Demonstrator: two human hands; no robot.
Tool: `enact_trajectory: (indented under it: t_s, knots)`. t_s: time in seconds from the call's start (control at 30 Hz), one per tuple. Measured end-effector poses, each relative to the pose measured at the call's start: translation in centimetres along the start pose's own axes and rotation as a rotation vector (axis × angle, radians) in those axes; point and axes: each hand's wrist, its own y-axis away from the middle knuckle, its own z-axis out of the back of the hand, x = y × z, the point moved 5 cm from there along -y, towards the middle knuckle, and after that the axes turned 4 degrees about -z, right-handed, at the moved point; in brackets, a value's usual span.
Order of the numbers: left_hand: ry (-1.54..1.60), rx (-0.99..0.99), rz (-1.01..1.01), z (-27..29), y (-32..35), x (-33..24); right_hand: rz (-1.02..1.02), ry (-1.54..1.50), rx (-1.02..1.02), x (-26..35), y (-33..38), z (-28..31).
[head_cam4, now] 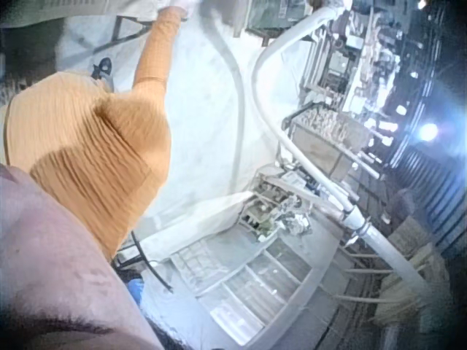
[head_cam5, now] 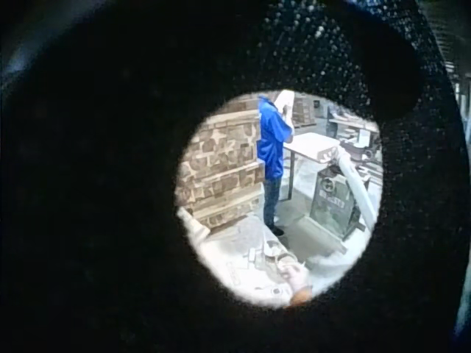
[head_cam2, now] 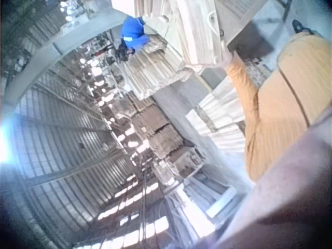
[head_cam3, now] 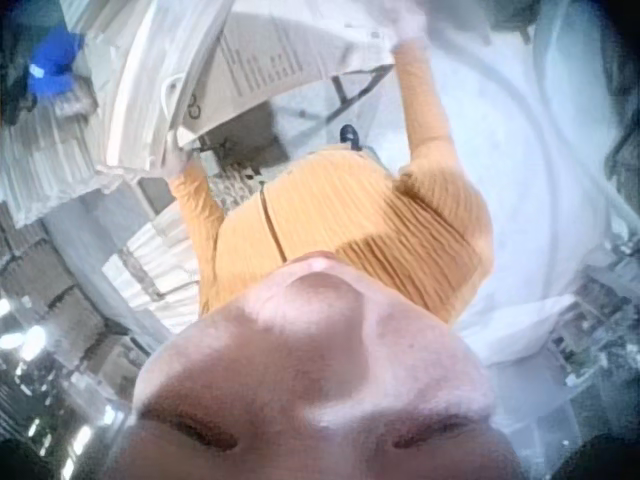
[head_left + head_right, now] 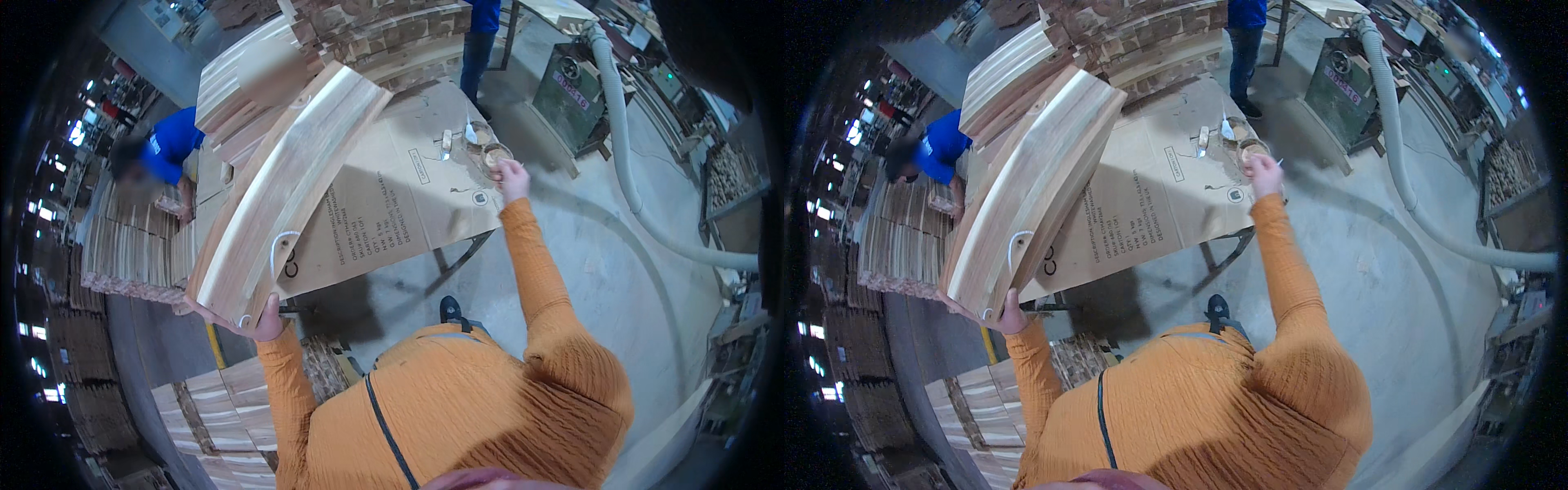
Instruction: The person applies wood filler to defects on individual wooden planks using a small white spatula. They pick up each plank, spread the filler into holes or cracks, and place the plank back into a stack. The process is repeated for several planks in a workshop setting.
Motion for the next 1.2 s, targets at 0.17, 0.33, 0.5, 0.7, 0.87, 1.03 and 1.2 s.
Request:
enact_trajectory:
  t_s: [0.17,0.33,0.5,0.7,0.87,1.03,1.2]
  knots:
    - [0.031,-0.149,-0.007,-2.9,-0.8,-1.5,0.299,0.603,-0.046,1.8,-6.2,3.3]
    - [0.059,-0.183,-0.035,-2.1,-2.2,-0.5,0.223,1.414,0.180,3.8,-6.9,-0.2]
    - [0.142,-0.250,0.081,-1.9,-3.3,4.1,0.041,1.672,0.239,3.7,-7.5,0.1]
    - [0.055,-0.321,-0.072,-2.4,-6.6,3.0,0.007,1.815,0.249,3.5,-7.8,-0.4]
    - [0.111,-0.337,-0.030,-2.0,-6.5,2.4,0.092,1.725,0.373,3.5,-6.8,-1.2]
    - [0.141,-0.320,-0.069,-2.6,-6.1,2.0,0.573,0.961,0.478,8.4,-7.9,-5.4]
    - [0.039,-0.315,-0.128,-1.8,-5.1,1.4,0.647,0.261,0.806,20.2,-1.4,-20.6]
